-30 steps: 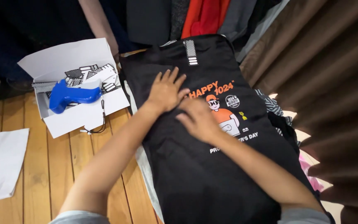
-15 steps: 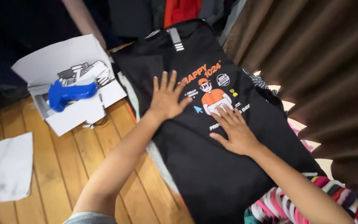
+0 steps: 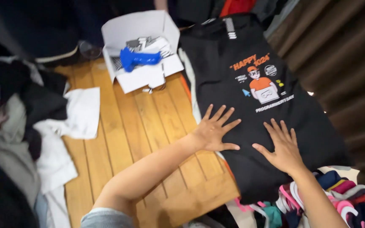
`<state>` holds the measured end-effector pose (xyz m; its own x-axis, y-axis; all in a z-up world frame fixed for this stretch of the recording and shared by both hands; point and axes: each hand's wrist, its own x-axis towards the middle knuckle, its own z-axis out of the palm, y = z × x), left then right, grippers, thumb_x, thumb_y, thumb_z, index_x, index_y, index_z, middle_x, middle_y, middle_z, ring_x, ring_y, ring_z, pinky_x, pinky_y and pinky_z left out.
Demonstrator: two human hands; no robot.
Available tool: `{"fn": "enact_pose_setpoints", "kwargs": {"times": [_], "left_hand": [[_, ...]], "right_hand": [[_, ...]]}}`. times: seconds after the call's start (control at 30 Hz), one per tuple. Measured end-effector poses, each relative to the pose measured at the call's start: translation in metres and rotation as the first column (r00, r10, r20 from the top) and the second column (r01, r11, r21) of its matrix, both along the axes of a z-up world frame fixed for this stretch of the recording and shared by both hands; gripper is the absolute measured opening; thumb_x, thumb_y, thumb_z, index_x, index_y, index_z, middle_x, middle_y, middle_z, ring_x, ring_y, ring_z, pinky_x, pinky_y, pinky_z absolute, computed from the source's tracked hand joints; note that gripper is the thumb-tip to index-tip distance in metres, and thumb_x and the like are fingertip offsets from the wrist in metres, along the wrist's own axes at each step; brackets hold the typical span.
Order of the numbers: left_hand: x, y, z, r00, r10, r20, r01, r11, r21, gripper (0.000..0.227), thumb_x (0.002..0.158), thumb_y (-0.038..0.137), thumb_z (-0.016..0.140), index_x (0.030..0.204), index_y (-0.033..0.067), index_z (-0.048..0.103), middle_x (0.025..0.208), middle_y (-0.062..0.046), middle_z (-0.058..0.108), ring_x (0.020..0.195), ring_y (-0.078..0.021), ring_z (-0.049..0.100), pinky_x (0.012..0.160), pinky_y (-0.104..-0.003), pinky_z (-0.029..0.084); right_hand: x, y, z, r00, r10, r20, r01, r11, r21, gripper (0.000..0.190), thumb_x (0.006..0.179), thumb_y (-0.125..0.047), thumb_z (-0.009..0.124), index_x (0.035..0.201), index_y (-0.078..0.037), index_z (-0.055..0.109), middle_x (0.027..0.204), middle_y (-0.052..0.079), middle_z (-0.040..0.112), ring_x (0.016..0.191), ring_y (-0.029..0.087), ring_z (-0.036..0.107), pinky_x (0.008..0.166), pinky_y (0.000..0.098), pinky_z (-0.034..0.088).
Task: The person is organizing and folding various clothing items, including a grey dress, a black t-shirt, and a blue striped shirt, while stapling tags to them.
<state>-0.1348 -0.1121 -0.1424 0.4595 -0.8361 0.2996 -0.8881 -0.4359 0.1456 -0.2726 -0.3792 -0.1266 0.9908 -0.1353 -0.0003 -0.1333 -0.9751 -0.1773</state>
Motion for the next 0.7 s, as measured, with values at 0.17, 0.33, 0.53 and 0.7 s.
{"fn": "enact_pose_setpoints", "kwargs": {"times": [0.17,0.33,0.53,0.7], "left_hand": [[-0.035,0.013,0.006,1.000,-0.006,-0.028,0.009,0.994,0.112,0.094,0.080,0.093,0.031,0.157,0.0391,0.038,0.168,-0.004,0.036,0.157,-0.0347,0.025,0.126,-0.065,0.009],[-0.054,0.037,0.008,0.998,-0.016,-0.053,0.026,0.979,0.200,0.096,0.079,0.093,0.032,0.159,0.0404,0.033,0.171,-0.002,0.030,0.159,-0.0350,0.020,0.126,-0.064,0.010],[-0.037,0.076,-0.011,0.998,-0.010,-0.065,0.012,0.999,0.036,0.080,0.091,0.086,0.020,0.151,0.0405,0.047,0.162,-0.002,0.047,0.153,-0.0303,0.039,0.123,-0.064,0.024],[0.032,0.144,-0.040,0.883,0.298,0.362,-0.188,0.932,-0.309,0.081,0.090,0.085,0.037,0.152,0.0345,0.047,0.162,-0.003,0.042,0.146,-0.0241,0.042,0.121,-0.052,0.030]], "right_hand": [[-0.018,0.009,0.002,0.996,0.094,-0.012,-0.094,0.995,0.026,0.096,0.082,-0.066,0.067,0.161,-0.022,0.034,0.169,0.015,0.026,0.157,0.041,0.016,0.122,0.0677,0.008],[-0.016,0.021,-0.004,0.981,0.189,0.039,-0.190,0.982,0.026,0.096,0.081,-0.062,0.070,0.160,-0.021,0.035,0.168,0.013,0.030,0.156,0.038,0.019,0.121,0.0678,0.010],[0.021,0.068,-0.009,0.913,0.393,0.113,-0.393,0.919,-0.022,0.081,0.091,-0.056,0.062,0.159,-0.019,0.038,0.167,0.018,0.031,0.154,0.039,0.024,0.119,0.0669,0.017],[0.076,0.111,-0.024,0.844,0.482,0.236,-0.493,0.870,-0.015,0.082,0.092,-0.058,0.061,0.157,-0.013,0.040,0.165,0.020,0.034,0.154,0.035,0.027,0.122,0.0605,0.017]]}}
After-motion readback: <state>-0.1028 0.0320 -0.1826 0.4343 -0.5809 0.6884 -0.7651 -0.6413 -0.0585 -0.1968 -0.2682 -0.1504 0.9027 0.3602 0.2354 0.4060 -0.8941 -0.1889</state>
